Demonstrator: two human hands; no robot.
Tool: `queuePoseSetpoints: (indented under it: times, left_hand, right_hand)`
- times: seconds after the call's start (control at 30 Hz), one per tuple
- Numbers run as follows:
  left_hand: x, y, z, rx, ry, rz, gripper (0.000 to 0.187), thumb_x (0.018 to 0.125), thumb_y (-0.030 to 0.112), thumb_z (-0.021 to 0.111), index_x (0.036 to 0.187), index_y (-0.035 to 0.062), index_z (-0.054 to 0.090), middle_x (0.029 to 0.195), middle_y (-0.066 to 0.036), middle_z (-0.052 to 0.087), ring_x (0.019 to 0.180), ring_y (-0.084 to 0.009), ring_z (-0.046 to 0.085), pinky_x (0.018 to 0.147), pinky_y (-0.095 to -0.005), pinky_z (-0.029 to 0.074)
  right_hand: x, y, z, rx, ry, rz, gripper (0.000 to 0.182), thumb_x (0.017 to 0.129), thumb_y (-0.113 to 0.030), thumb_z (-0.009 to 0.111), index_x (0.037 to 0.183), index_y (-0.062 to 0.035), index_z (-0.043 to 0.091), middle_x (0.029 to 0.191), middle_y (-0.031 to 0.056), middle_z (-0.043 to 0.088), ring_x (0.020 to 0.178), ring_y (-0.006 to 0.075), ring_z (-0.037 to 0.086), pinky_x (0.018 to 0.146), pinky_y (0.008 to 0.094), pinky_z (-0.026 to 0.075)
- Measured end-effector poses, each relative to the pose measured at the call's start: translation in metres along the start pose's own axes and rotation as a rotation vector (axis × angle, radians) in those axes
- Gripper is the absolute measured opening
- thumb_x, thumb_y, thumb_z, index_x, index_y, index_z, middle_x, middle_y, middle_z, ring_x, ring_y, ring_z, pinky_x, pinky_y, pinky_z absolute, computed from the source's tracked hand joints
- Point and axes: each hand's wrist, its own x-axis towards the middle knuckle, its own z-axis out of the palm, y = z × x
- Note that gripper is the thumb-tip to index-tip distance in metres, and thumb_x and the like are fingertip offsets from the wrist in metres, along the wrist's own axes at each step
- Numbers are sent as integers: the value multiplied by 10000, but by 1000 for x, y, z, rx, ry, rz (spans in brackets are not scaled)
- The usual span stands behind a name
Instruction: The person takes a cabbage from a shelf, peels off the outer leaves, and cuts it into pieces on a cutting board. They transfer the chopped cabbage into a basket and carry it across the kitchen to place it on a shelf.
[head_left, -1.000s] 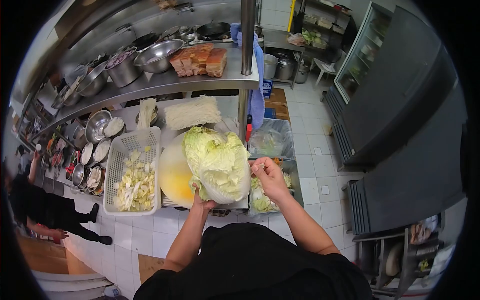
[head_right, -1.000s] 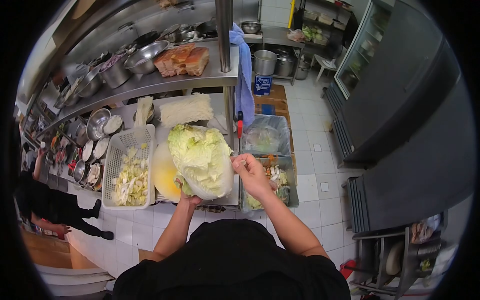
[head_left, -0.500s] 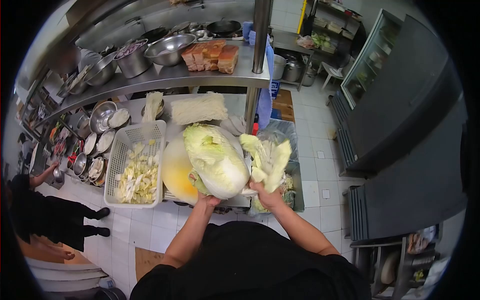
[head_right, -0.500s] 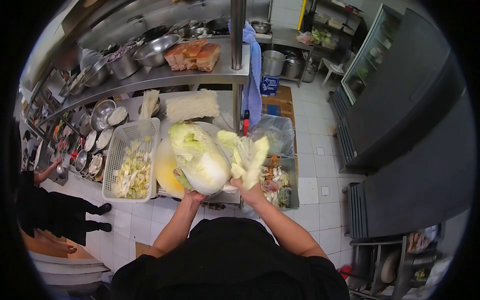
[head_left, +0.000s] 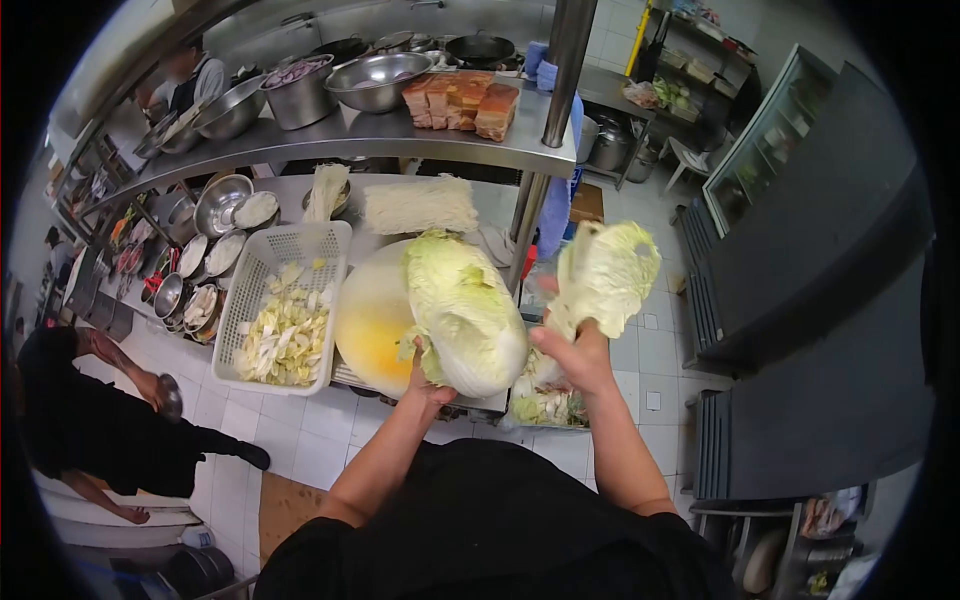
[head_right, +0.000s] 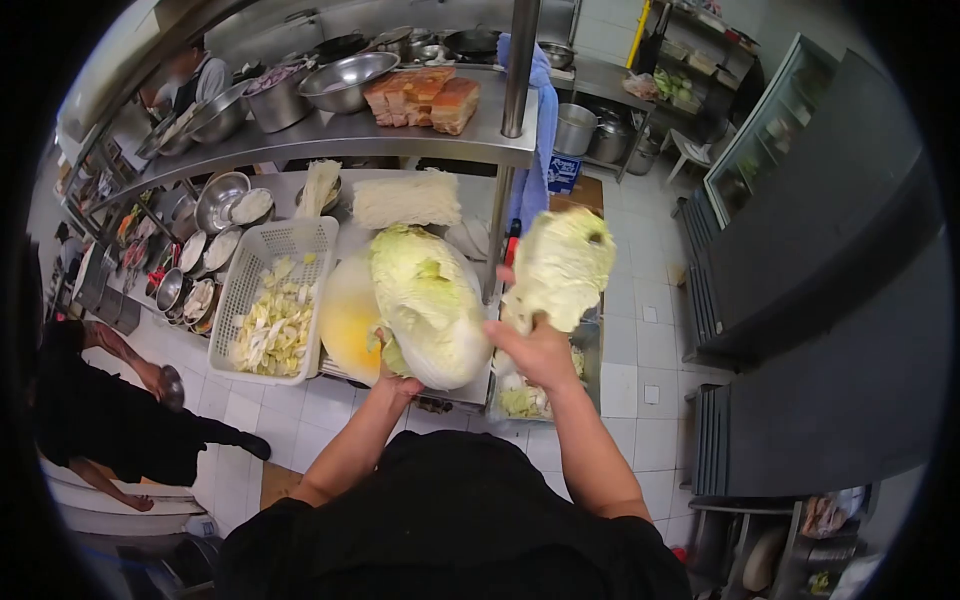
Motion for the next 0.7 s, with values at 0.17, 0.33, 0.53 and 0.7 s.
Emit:
queuePoseSetpoints:
  times: [0.17, 0.33, 0.53, 0.7]
  left_hand:
    - [0, -17, -1, 67, 209, -60, 982, 792, 739, 701, 1540, 166, 423, 1516, -103, 523, 1364, -337, 531, 1124, -550, 455]
    - [5, -15, 1, 167, 246, -35, 918, 832, 649, 744, 1534, 157, 418, 1499, -61, 535, 1380, -291, 511, 1145, -510, 442]
    - [9, -11, 11, 149, 320, 90, 916, 856, 629, 737, 1532, 109, 402, 1504, -114, 513, 1372, -312, 512, 1150, -519, 442]
    - [19, -8, 31, 128, 299, 212, 974, 773, 546, 849, 1520, 104, 409, 1458, -101, 550, 1339, -311, 543, 1139, -517, 454]
  right_hand:
    - [25, -27, 35, -777, -190, -442, 377, 685, -134, 862, 1022, -28, 731, 1006, 126, 625, 960, 336, 647, 880, 380, 516]
    - [12, -18, 15, -525, -286, -639, 312, 746, -48, 781, 1044, -16, 692, 1074, 107, 661, 1018, 239, 663, 902, 346, 510]
    - [-42, 72, -55, 452, -281, 295, 452, 895, -156, 735, 1300, -3, 605, 1195, 85, 680, 1080, 192, 651, 965, 342, 508]
    - [-32, 43, -14, -344, -142, 300, 574, 901, -410, 785, 1301, -27, 633, 1200, 106, 705, 1063, 239, 680, 950, 356, 523]
